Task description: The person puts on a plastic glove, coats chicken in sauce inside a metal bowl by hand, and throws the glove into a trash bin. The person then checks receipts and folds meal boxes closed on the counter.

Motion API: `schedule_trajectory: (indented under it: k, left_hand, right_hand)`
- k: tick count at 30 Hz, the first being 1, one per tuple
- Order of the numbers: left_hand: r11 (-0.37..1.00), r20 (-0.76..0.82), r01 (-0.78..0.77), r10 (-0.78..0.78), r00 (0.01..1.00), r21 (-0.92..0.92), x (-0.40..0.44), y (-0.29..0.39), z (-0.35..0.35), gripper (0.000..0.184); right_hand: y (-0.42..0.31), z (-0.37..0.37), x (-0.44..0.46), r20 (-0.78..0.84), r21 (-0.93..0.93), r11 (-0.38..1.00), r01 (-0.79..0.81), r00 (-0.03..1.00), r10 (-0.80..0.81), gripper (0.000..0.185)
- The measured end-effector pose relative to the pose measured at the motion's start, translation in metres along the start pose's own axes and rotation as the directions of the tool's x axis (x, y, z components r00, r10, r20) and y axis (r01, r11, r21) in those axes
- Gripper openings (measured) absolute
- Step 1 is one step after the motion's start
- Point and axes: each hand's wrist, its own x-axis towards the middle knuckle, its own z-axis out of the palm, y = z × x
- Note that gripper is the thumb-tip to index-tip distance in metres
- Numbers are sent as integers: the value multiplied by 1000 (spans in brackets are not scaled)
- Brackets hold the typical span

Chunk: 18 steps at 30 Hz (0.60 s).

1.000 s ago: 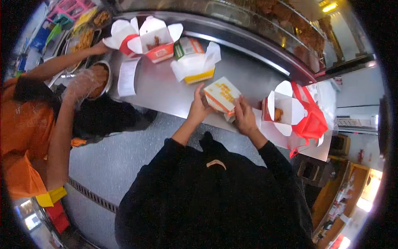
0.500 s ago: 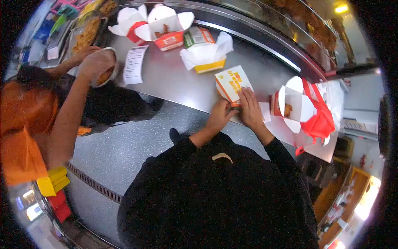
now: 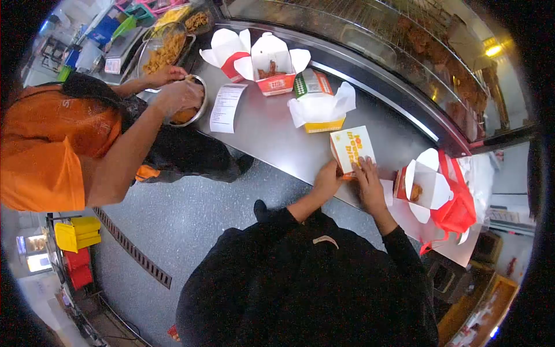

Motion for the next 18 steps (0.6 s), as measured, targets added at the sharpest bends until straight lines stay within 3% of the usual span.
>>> schedule_trajectory:
  k: [1,4,5,6,7,8,9,11,12,13,16,17,18]
  left_hand:
    - [994,183,91,-78,980,-63,0,25,-21,31]
    - [873,511,-53,-234,827,485,13,78,-68,41]
    - [841,555,-225,-104,826,492,20,82,-69,53]
    - [798,591,-410,85,802,442,28,86,-68,59]
    - [720,612,-574,262,746,391,34,90,-66,64]
    - [609,619,-715,425,660,344,39,91,-64,70]
    - [599,641,-727,420,643,337,47,85,-60,75]
    - [575,679,-752,414,606,321,59,70,-51,85]
    - [559,672,-749,405,620,355,62,70,-51,86]
    - [543,668,-747,395,631,384,64,70,-50,86]
    - [512,579,-666,347,738,543,58,63,-32,84]
    - [502,529,-617,325,784,606,53,58,-25,83]
    - [528,507,-572,281,815,628,48,61,-23,82]
  right_hand:
    - [2,-2,0,18,-7,1000,8,1000,-8,44]
    - [4,-17,1,67,76,997,15,998,-20,41]
    - [4,-21,2,82,123,992,15,996,-25,40]
    - [9,-14,2,86,463,873,-151,988,125,39]
    - [13,-4,4,144,738,617,-275,956,253,37]
    - [18,-2,4,70,676,710,-197,976,205,34]
    - [20,-5,5,-5,599,792,-121,988,154,33]
    - [18,-2,5,-34,634,755,-168,969,244,27]
    - [17,-1,7,-51,650,735,-191,955,293,25]
    - [12,9,11,-242,583,806,-104,925,294,27]
    - [-28,16,25,-300,460,725,-513,678,671,40]
    - [-35,9,29,-424,456,794,-401,687,590,51]
    - [-33,12,30,-389,481,765,-429,678,624,51]
